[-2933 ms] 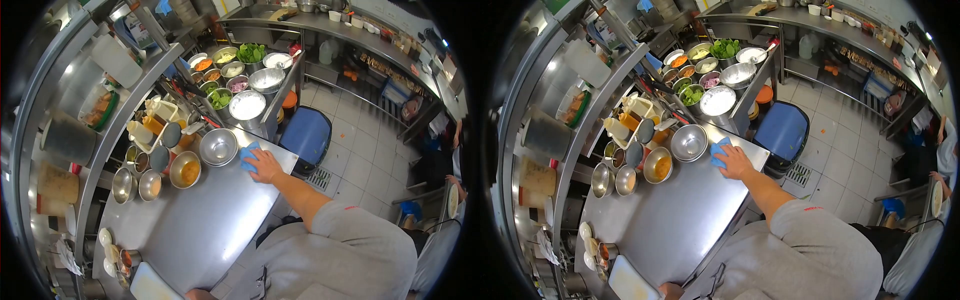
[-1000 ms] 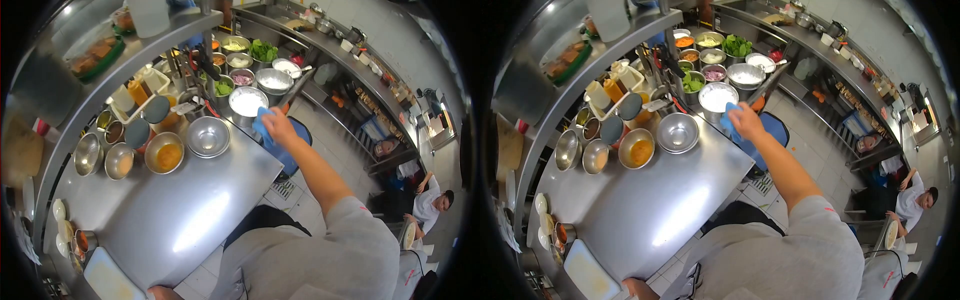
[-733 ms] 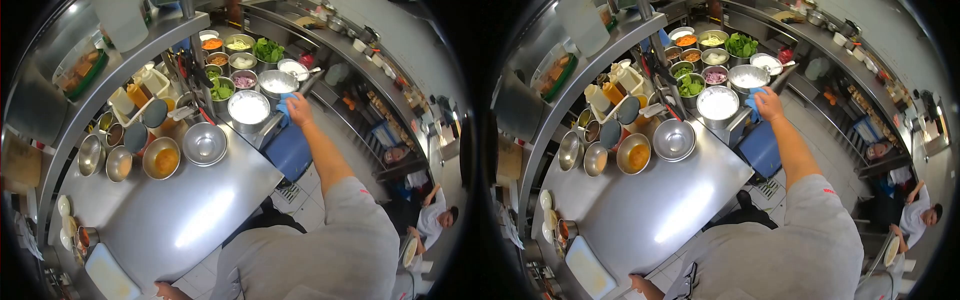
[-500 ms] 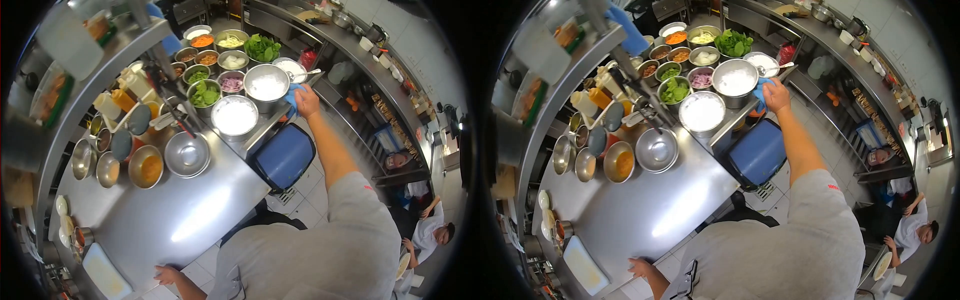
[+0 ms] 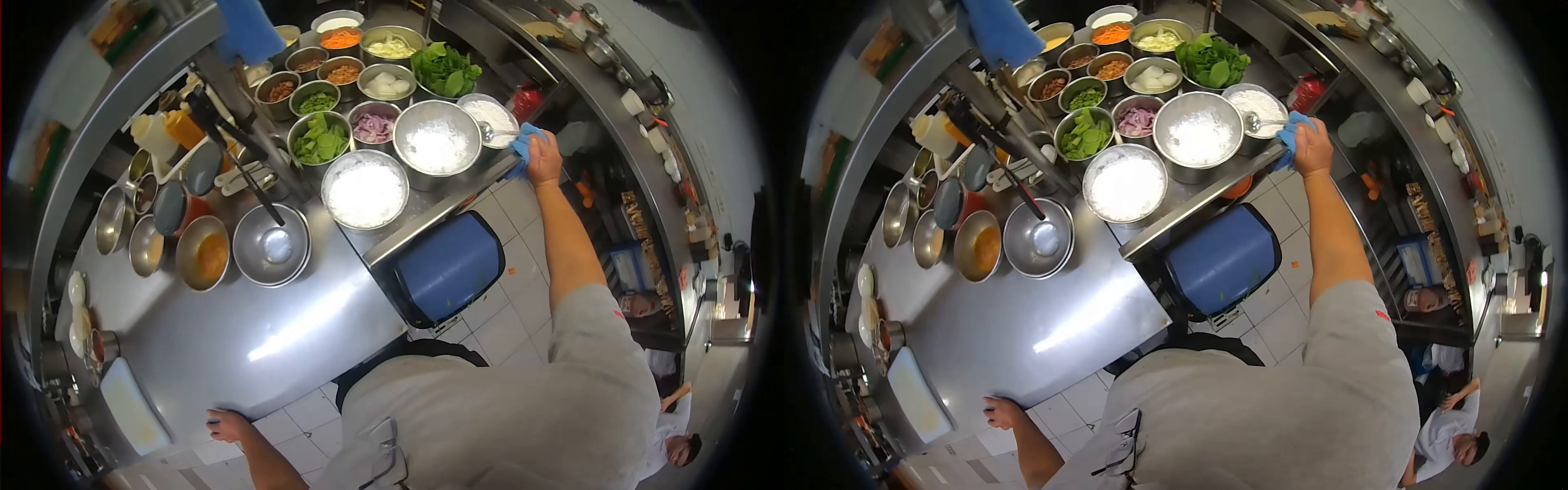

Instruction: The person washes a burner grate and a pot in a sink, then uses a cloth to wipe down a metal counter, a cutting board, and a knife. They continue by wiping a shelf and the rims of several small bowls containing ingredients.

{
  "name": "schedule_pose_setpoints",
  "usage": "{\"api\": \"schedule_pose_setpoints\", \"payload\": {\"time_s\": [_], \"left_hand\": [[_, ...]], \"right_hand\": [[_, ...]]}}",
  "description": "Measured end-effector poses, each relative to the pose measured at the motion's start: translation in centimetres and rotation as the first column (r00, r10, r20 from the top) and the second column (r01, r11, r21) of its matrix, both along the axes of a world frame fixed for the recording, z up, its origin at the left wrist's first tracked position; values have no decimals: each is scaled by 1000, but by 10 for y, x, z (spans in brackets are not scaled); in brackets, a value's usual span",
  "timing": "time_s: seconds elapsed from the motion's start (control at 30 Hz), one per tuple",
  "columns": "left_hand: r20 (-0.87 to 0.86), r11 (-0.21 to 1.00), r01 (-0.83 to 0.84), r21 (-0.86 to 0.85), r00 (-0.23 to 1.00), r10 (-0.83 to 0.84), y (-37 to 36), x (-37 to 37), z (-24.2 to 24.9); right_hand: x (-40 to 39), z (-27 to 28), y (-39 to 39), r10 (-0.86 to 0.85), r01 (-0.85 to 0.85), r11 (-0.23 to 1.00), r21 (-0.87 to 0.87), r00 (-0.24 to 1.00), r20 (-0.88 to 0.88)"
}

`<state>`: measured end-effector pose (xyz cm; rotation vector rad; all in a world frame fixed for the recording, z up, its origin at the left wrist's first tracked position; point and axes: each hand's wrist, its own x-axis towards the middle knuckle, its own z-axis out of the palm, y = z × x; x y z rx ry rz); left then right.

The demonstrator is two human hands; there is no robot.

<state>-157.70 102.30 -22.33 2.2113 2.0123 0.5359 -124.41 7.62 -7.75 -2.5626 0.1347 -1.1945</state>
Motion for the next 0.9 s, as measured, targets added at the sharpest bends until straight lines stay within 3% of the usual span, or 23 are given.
{"api": "schedule_pose_setpoints", "payload": {"time_s": [0.17, 0.23, 0.3, 0.43, 0.57, 0.7, 0.77, 0.8, 0.87, 0.9], "left_hand": [[87, 1000, -18, 17, 996, 17, -1, -1, -1], [91, 1000, -5, 26, 996, 2, -6, 0, 3], [107, 999, -17, 36, 994, 13, -6, 0, 1], [63, 1000, -9, 24, 998, 7, -8, 0, 5], [85, 999, -18, -28, 996, 21, -29, 10, 31], [6, 999, -32, -8, 999, 32, -21, 6, 21], [-12, 1000, -15, 18, 1000, 15, -17, 7, 24], [1, 999, -39, -29, 999, 39, -22, 8, 30], [33, 996, -44, -74, 998, 46, -32, 15, 38], [8, 995, -57, -80, 998, 58, -32, 14, 38]], "right_hand": [[-4, 3, 11, -33, 33, 999, 14, 999, -27], [-4, 5, 20, -127, 129, 991, 39, 990, -58], [-6, 5, 37, -123, 123, 992, 20, 992, 8], [-42, -5, 162, -134, 136, 984, 112, 991, -27], [-81, 3, 293, 58, -83, 976, 200, 990, 127], [-105, 27, 343, 135, -165, 952, 258, 982, 129], [-110, 37, 340, 167, -158, 940, 302, 986, -2], [-112, 45, 338, 153, -151, 939, 308, 988, 16], [-114, 66, 330, 274, -201, 932, 303, 936, -220], [-115, 76, 329, 260, -191, 933, 307, 944, -204]]}}
